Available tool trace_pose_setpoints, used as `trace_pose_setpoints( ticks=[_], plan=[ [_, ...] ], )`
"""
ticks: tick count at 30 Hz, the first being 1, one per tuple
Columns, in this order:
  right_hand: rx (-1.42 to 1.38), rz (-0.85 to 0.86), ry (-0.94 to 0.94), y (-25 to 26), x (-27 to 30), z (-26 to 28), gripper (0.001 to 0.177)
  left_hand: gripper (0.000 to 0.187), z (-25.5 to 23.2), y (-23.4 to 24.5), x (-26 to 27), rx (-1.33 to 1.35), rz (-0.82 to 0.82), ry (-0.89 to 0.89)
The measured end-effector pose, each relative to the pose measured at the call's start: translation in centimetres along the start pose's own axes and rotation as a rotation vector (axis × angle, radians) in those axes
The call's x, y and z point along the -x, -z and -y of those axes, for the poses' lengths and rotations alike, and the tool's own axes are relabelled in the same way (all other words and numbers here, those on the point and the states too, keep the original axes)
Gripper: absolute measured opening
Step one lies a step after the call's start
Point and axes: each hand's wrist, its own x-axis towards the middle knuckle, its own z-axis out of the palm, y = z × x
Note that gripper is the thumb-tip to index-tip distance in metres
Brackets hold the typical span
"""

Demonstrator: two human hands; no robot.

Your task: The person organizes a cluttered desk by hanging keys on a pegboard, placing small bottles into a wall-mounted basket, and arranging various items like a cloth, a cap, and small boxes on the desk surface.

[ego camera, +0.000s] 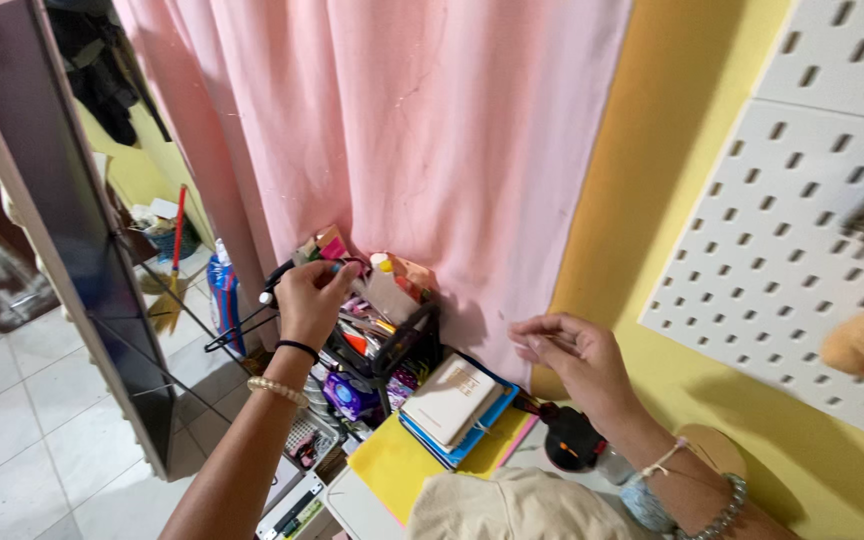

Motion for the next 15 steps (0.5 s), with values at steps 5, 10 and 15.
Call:
trace_pose_setpoints(
  ticks=[5, 10, 15],
  plan=[
    [0.045, -0.046, -0.131, 1.2, -0.4, -1.3, 0.02, 0.027, 5.3, -1.3, -2.3, -0.233, -0.194, -0.178],
    [0.093, -0.116, -0.189, 3.9, 0.2, -2.1, 0.02, 0.026, 9.8, -5.3, -6.3, -0.24, -0.193, -0.146],
    [0.078, -0.196, -0.191, 7.3, 1.2, -2.1, 0.019, 0.026, 9.8, -8.1, -8.7, -0.311, -0.101, -0.129]
  ],
)
